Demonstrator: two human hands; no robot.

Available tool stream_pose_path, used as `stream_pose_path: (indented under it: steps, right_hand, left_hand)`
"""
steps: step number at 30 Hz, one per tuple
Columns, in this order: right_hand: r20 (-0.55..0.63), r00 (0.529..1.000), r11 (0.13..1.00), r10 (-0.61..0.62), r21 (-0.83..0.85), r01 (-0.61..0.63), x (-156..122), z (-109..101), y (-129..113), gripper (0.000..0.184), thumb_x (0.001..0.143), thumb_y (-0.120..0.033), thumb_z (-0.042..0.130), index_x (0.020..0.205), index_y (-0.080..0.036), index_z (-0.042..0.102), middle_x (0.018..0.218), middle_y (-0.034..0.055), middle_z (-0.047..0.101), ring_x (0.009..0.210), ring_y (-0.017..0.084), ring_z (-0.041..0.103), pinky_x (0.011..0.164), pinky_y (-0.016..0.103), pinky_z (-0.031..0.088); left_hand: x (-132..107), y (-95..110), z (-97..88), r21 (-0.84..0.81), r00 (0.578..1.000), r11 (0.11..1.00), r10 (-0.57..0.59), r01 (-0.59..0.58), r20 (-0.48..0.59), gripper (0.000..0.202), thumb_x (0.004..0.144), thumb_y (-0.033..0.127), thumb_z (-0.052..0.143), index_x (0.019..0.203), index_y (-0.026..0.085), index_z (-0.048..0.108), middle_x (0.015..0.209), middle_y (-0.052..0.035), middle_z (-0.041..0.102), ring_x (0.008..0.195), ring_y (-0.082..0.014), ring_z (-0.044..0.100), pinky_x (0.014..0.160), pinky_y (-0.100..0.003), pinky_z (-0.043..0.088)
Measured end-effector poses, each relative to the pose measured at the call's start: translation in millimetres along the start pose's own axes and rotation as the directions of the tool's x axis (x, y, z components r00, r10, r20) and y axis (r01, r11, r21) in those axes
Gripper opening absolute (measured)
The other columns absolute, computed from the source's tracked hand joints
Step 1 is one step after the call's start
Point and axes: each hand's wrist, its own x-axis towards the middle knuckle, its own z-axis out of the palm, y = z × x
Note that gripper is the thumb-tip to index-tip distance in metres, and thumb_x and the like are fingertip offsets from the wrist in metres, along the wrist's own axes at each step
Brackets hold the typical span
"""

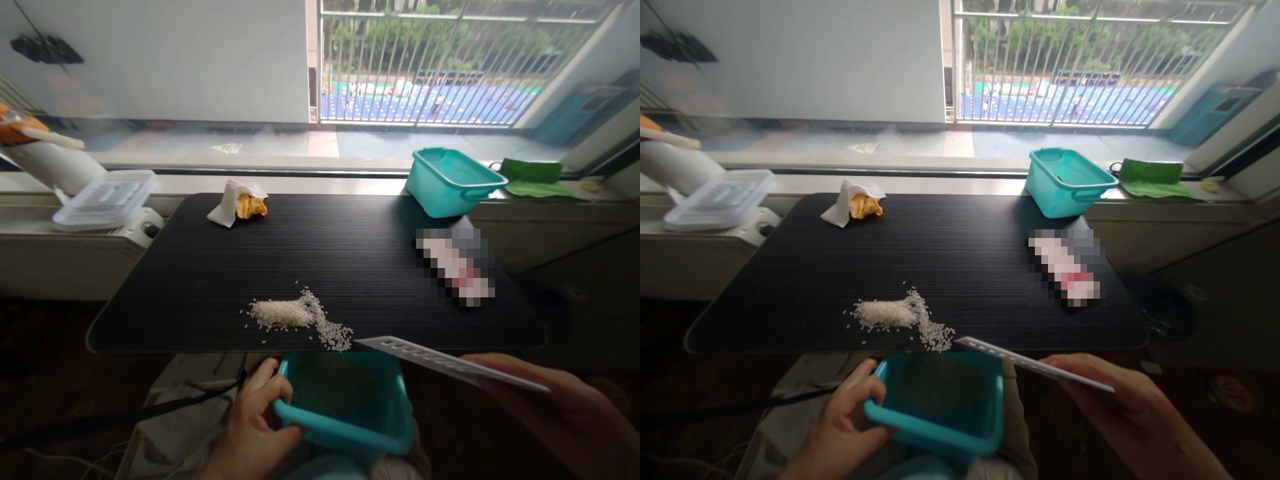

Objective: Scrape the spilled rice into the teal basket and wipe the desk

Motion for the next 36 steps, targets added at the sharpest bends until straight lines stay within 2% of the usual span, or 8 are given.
stream_pose_path:
  steps: [3, 8, 10, 15, 21, 27, 32, 36]
  right_hand:
    - [-0.034, 0.997, 0.995, 0.074, 0.064, -0.071, 7, 4, -3, 0.022, 0.087, -0.035, 0.067, 0.106, -0.033, 0.076, 0.103, -0.0005, 0.079, 0.086, 0.022, 0.076, 0.078, 0.021, 0.06]
    - [-0.104, 0.994, 0.997, -0.028, 0.074, 0.035, 22, 9, -11, 0.017, 0.085, -0.03, 0.069, 0.098, -0.029, 0.079, 0.097, 0.0009, 0.08, 0.082, 0.018, 0.076, 0.078, 0.016, 0.058]
    - [-0.058, 0.998, 0.996, -0.029, 0.081, 0.034, 22, 7, -11, 0.018, 0.085, -0.029, 0.068, 0.099, -0.029, 0.079, 0.098, 0.0015, 0.08, 0.083, 0.019, 0.076, 0.077, 0.016, 0.058]
    - [0.127, 0.988, 0.989, 0.088, 0.104, -0.102, 14, -2, -9, 0.022, 0.088, -0.034, 0.062, 0.104, -0.029, 0.078, 0.103, 0.0039, 0.079, 0.089, 0.024, 0.076, 0.083, 0.025, 0.059]
    - [-0.034, 0.999, 0.996, 0.025, 0.086, -0.022, 23, 6, -16, 0.02, 0.083, -0.039, 0.068, 0.095, -0.028, 0.08, 0.093, 0.0042, 0.08, 0.078, 0.024, 0.077, 0.072, 0.022, 0.061]
    - [0.128, 0.992, 0.999, 0.005, 0.045, -0.011, 23, 3, -19, 0.019, 0.089, -0.032, 0.063, 0.099, -0.028, 0.079, 0.098, 0.0038, 0.079, 0.084, 0.022, 0.076, 0.074, 0.02, 0.06]
    - [-0.08, 0.993, 0.996, -0.09, 0.02, 0.092, 47, 17, -15, 0.021, 0.09, -0.028, 0.062, 0.105, -0.028, 0.076, 0.104, 0.0014, 0.078, 0.09, 0.021, 0.075, 0.083, 0.023, 0.058]
    - [-0.088, 0.979, 0.983, -0.183, -0.015, 0.182, 72, 36, -16, 0.023, 0.092, -0.028, 0.059, 0.107, -0.025, 0.075, 0.106, 0.004, 0.078, 0.096, 0.024, 0.073, 0.087, 0.032, 0.059]
  left_hand:
    - [0, -1, -0.2, 0.007, 1.0, 1.0, 0.01, -0.009, -0.013, 0.015, 0.057, 0.012, 0.06, 0.062, 0.022, 0.051, 0.083, 0.0002, 0.058, 0.079, -0.0164, 0.063, 0.065, -0.018, 0.048]
    - [2, 0, 0.4, 0.007, 1.0, 1.0, 0.017, -0.017, -0.021, 0.015, 0.056, 0.012, 0.059, 0.063, 0.022, 0.052, 0.083, 0.0, 0.058, 0.081, -0.0169, 0.062, 0.066, -0.019, 0.047]
    - [2, 1, -0.2, -0.005, 1.0, 1.0, 0.007, -0.007, -0.013, 0.014, 0.057, 0.012, 0.059, 0.063, 0.022, 0.051, 0.084, 0.0001, 0.058, 0.082, -0.0167, 0.062, 0.067, -0.019, 0.047]
    - [2, 2, -1.8, -0.027, 1.0, 0.999, -0.025, 0.025, 0.01, 0.014, 0.057, 0.012, 0.057, 0.061, 0.021, 0.047, 0.084, 0.0004, 0.057, 0.082, -0.0161, 0.062, 0.067, -0.019, 0.046]
    - [2, 2, -2.3, -0.049, 0.999, 0.998, -0.034, 0.035, 0.029, 0.014, 0.059, 0.013, 0.058, 0.062, 0.022, 0.048, 0.084, 0.0005, 0.057, 0.082, -0.0166, 0.061, 0.069, -0.02, 0.046]
    - [1, 5, -3.9, -0.067, 0.999, 0.997, -0.045, 0.047, 0.02, 0.015, 0.058, 0.011, 0.059, 0.061, 0.021, 0.048, 0.084, 0.0012, 0.057, 0.082, -0.0166, 0.061, 0.069, -0.021, 0.046]
    - [0, 4, -2.0, -0.091, 0.998, 0.994, -0.066, 0.067, 0.018, 0.015, 0.059, 0.011, 0.059, 0.062, 0.021, 0.048, 0.084, 0.001, 0.056, 0.083, -0.0169, 0.06, 0.07, -0.021, 0.046]
    - [-3, 4, -1.1, -0.086, 0.998, 0.995, -0.054, 0.058, 0.038, 0.016, 0.061, 0.011, 0.06, 0.062, 0.021, 0.048, 0.09, -0.0005, 0.059, 0.084, -0.0179, 0.061, 0.073, -0.024, 0.047]
